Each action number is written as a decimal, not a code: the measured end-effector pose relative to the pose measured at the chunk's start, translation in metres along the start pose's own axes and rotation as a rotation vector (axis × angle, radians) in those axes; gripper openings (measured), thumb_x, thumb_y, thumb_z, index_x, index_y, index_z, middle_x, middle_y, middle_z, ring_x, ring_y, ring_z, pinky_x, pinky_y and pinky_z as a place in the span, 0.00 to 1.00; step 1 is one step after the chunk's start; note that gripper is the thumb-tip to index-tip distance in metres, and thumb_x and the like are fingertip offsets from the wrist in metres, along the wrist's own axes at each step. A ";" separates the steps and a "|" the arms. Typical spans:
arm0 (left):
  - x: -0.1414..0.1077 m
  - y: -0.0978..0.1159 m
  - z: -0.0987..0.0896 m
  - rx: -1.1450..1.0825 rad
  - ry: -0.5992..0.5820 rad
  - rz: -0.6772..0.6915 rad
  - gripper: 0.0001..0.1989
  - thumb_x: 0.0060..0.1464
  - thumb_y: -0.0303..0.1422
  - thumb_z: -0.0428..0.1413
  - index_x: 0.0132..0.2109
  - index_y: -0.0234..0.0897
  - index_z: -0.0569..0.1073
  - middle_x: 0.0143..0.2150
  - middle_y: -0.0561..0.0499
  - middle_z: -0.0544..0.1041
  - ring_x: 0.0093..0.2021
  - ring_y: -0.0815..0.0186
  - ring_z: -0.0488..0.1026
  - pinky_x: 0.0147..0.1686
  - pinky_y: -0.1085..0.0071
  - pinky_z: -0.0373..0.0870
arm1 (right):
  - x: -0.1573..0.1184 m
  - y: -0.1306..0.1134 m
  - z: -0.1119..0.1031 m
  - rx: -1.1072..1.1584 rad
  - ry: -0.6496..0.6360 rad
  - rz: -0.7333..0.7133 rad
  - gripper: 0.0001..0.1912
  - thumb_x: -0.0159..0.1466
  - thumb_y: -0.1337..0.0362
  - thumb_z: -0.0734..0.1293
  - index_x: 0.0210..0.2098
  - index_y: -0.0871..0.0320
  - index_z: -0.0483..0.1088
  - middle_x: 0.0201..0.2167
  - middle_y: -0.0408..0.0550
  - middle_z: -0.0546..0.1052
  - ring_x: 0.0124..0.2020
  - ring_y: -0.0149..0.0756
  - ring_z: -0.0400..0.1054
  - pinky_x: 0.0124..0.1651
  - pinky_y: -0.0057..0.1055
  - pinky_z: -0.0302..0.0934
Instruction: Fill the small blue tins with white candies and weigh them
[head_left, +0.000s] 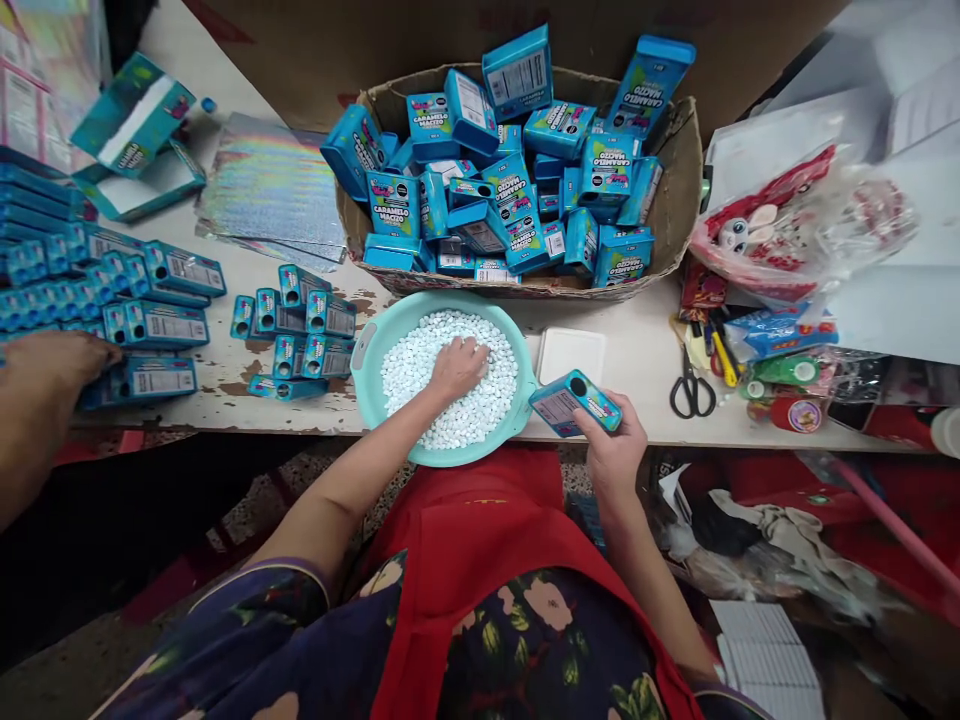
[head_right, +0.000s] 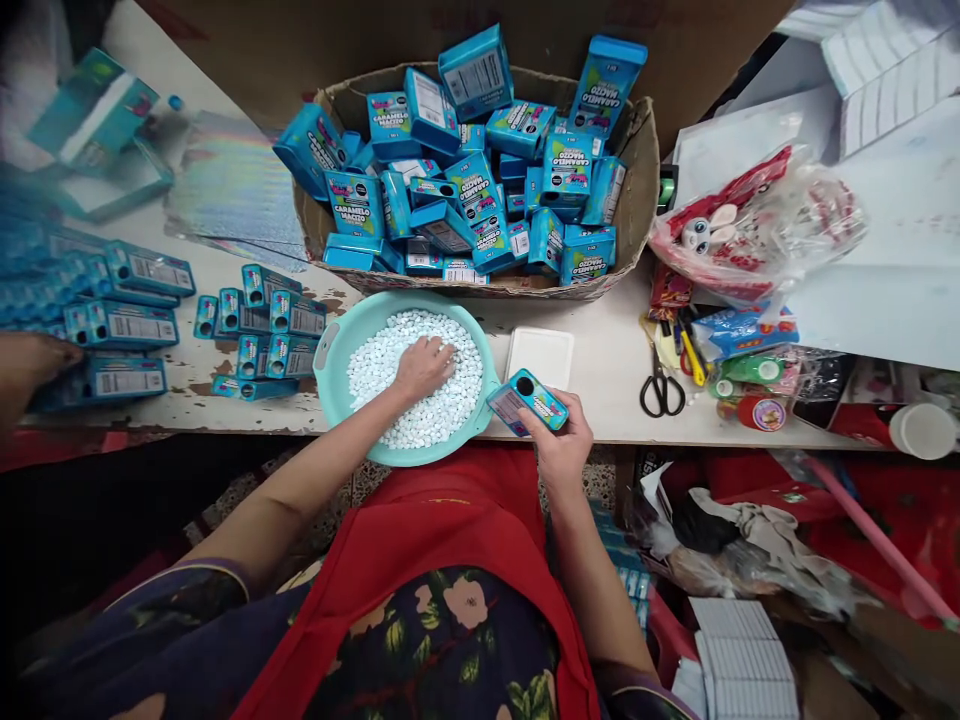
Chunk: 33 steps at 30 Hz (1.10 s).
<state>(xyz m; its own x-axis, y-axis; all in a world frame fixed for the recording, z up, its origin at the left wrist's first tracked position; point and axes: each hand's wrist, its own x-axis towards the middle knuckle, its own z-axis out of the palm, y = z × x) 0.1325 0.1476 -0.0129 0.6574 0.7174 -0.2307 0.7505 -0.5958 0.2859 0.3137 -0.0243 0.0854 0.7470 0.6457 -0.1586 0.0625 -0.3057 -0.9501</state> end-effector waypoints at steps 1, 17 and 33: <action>0.002 -0.003 0.000 -0.068 0.026 -0.091 0.16 0.58 0.33 0.47 0.49 0.37 0.74 0.48 0.38 0.73 0.49 0.49 0.69 0.42 0.57 0.67 | -0.003 -0.003 0.006 0.004 -0.024 0.008 0.22 0.50 0.55 0.76 0.41 0.57 0.72 0.37 0.44 0.75 0.37 0.35 0.70 0.43 0.35 0.67; -0.042 0.030 -0.078 -1.925 0.377 -0.315 0.12 0.45 0.38 0.55 0.37 0.40 0.62 0.34 0.52 0.75 0.27 0.67 0.74 0.27 0.71 0.70 | -0.019 -0.007 0.087 -0.447 -0.388 -0.475 0.15 0.58 0.59 0.72 0.43 0.54 0.72 0.39 0.50 0.76 0.43 0.45 0.70 0.46 0.40 0.64; -0.041 0.035 -0.097 -1.814 0.493 -0.378 0.20 0.52 0.46 0.60 0.25 0.36 0.64 0.23 0.55 0.69 0.21 0.72 0.70 0.21 0.75 0.68 | -0.028 -0.021 0.093 -0.362 -0.417 -0.497 0.15 0.58 0.56 0.72 0.43 0.53 0.72 0.37 0.48 0.76 0.41 0.43 0.70 0.45 0.38 0.63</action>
<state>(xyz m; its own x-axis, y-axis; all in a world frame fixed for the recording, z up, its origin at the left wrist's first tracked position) 0.1254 0.1325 0.0971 0.1816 0.9183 -0.3517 -0.3457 0.3945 0.8514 0.2297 0.0286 0.0847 0.2646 0.9581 0.1099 0.5955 -0.0727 -0.8000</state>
